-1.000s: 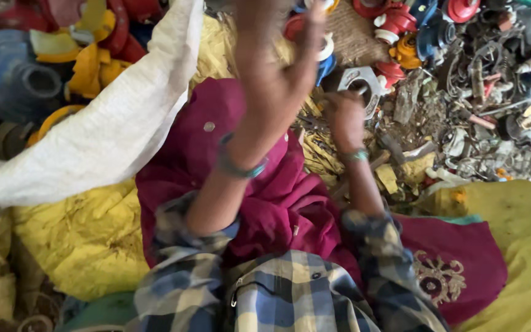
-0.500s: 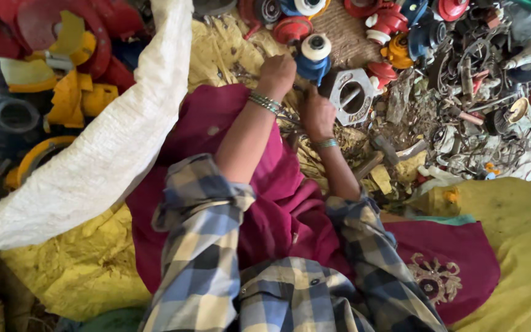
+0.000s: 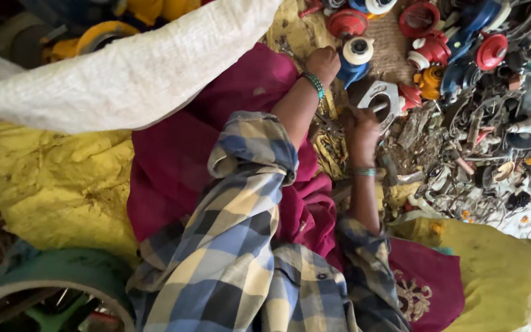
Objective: The person sits on the floor and uses a hammer to break apart small colorful plastic components, likely from toys. They repeatedly strike the parts against a metal fixture, separate the pieces, and place them into a nearby white sack.
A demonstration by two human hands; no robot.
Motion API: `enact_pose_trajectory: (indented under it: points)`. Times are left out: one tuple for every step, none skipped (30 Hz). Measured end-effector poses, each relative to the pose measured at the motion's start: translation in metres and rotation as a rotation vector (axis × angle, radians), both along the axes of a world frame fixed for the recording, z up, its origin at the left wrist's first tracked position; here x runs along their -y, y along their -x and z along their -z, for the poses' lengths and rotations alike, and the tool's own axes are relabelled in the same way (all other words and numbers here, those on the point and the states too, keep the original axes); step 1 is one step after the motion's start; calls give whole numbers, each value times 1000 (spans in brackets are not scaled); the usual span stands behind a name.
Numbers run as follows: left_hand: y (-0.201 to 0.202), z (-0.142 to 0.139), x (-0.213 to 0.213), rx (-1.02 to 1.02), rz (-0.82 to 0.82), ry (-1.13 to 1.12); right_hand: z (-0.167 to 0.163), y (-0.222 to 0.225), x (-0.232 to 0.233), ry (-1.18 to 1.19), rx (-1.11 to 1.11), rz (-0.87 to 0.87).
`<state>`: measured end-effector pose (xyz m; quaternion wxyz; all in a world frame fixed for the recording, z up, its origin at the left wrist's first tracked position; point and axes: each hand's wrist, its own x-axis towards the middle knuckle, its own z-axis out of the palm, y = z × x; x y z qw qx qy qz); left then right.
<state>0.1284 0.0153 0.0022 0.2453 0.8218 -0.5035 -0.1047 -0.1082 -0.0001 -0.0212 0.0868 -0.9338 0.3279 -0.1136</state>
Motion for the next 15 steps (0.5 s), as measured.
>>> enact_pose_trajectory:
  points:
    - [-1, -1, 0, -21, -11, -26, 6, -5, -4, 1, -109, 56]
    - [-1, -2, 1, -51, 17, -108, 9, -11, -7, 2, -212, 108]
    - [-1, -2, 1, -76, 36, -191, 13, -16, -9, 65, -282, 82]
    - [-2, -4, -1, -103, 47, -275, 18, -20, -10, 130, -348, 51]
    - [-3, -8, -3, -165, 6, -249, 22, -24, -11, 197, -412, 18]
    - [-4, -11, -5, -226, -38, -222, 24, -27, -12, 192, -362, -17]
    - [-5, -14, -8, -63, 102, -263, 25, -30, -12, 185, -315, -53]
    - [-4, -17, -11, 95, 246, -307, 25, -31, -13, 176, -273, -86]
    - [-5, -19, -13, 117, 234, -332, 24, -33, -14, 151, -297, -55]
    - [-4, -21, -13, 138, 226, -355, 22, -33, -15, 126, -324, -20]
    - [-4, -21, -13, 156, 224, -378, 19, -34, -16, 101, -355, 20]
    - [-3, -21, -13, 113, 173, -311, 16, -33, -18, 79, -362, 31]
    - [-2, -19, -12, 73, 126, -242, 14, -32, -19, 58, -369, 45]
    - [-1, -17, -10, 32, 85, -171, 12, -31, -21, 38, -375, 65]
    - [0, -14, -8, 32, 74, -96, 10, -29, -22, 40, -320, 51]
